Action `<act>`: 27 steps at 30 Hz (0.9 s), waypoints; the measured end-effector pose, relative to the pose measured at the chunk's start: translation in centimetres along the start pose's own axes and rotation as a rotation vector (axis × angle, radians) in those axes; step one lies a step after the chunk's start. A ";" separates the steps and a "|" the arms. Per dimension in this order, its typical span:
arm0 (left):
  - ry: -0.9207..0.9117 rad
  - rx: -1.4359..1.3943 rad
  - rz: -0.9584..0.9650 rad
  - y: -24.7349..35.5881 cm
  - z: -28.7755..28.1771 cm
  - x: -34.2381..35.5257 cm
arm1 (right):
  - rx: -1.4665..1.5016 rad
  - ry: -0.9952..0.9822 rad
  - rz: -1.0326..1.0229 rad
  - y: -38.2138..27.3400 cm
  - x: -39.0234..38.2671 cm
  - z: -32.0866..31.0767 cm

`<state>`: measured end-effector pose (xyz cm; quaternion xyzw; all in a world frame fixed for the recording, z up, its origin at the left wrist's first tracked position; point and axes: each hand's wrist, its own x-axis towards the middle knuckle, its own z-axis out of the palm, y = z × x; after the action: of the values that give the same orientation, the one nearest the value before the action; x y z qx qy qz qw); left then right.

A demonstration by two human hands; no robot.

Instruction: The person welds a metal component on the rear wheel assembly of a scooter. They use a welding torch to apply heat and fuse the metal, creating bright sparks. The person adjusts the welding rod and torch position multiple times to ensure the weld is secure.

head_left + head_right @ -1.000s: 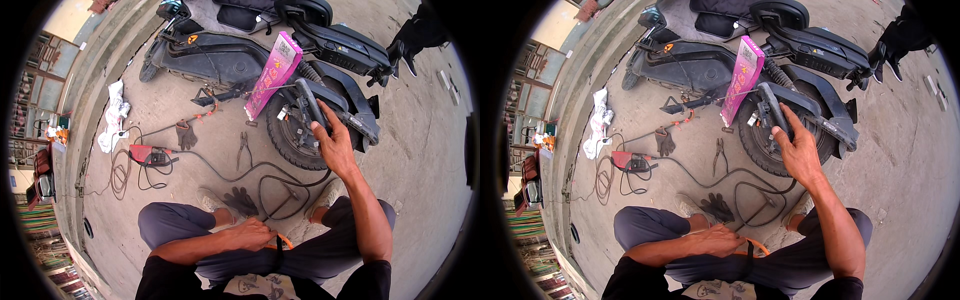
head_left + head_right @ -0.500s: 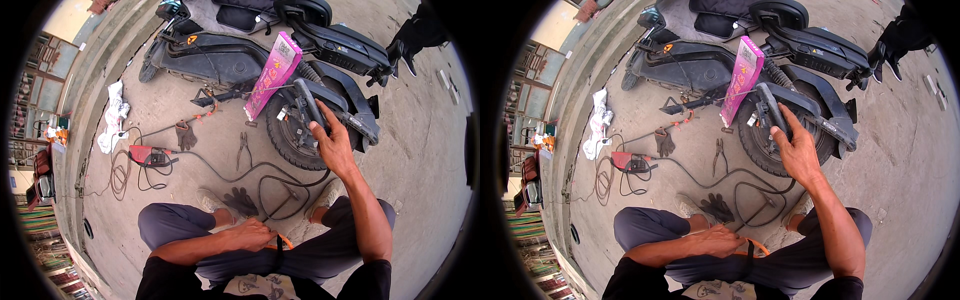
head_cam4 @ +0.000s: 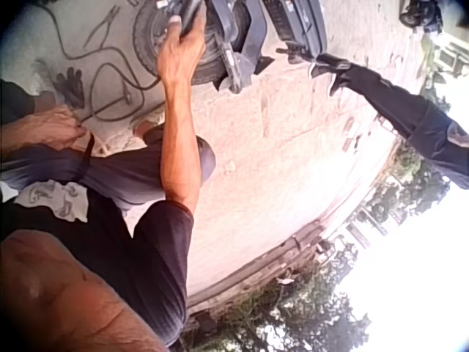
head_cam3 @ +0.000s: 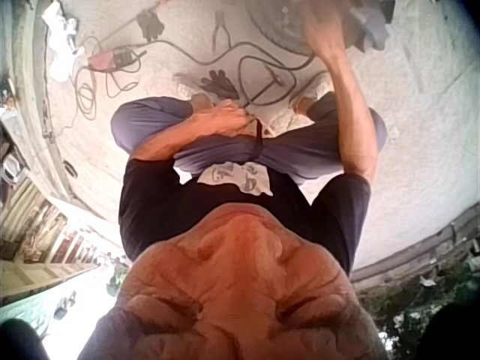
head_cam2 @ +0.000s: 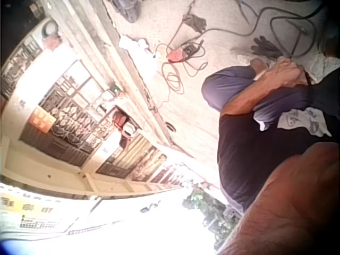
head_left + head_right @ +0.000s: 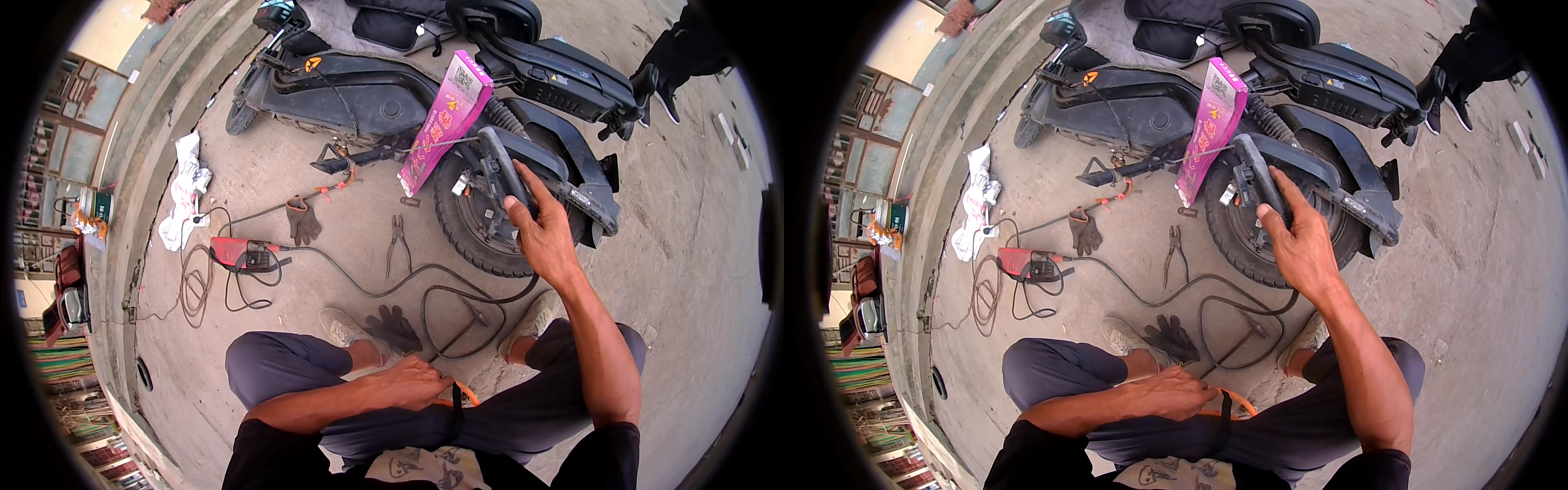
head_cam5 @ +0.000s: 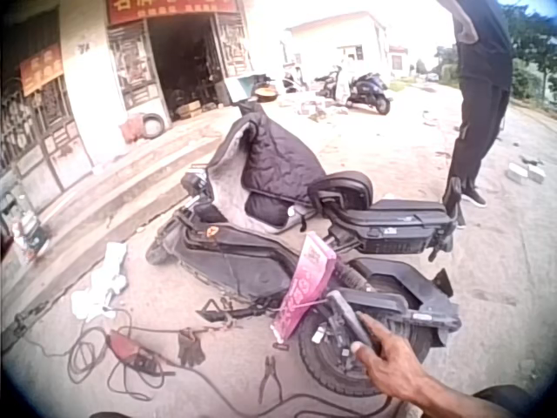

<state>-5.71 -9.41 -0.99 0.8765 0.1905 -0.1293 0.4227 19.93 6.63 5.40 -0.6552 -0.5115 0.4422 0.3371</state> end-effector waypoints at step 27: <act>0.017 0.011 0.011 -0.2 0.3 -0.1 | 0.020 -0.004 -0.046 0.6 0.3 0.4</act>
<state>-5.88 -9.55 -1.25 0.8810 0.1885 -0.1204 0.4169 19.84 6.74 4.63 -0.6390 -0.5225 0.4406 0.3528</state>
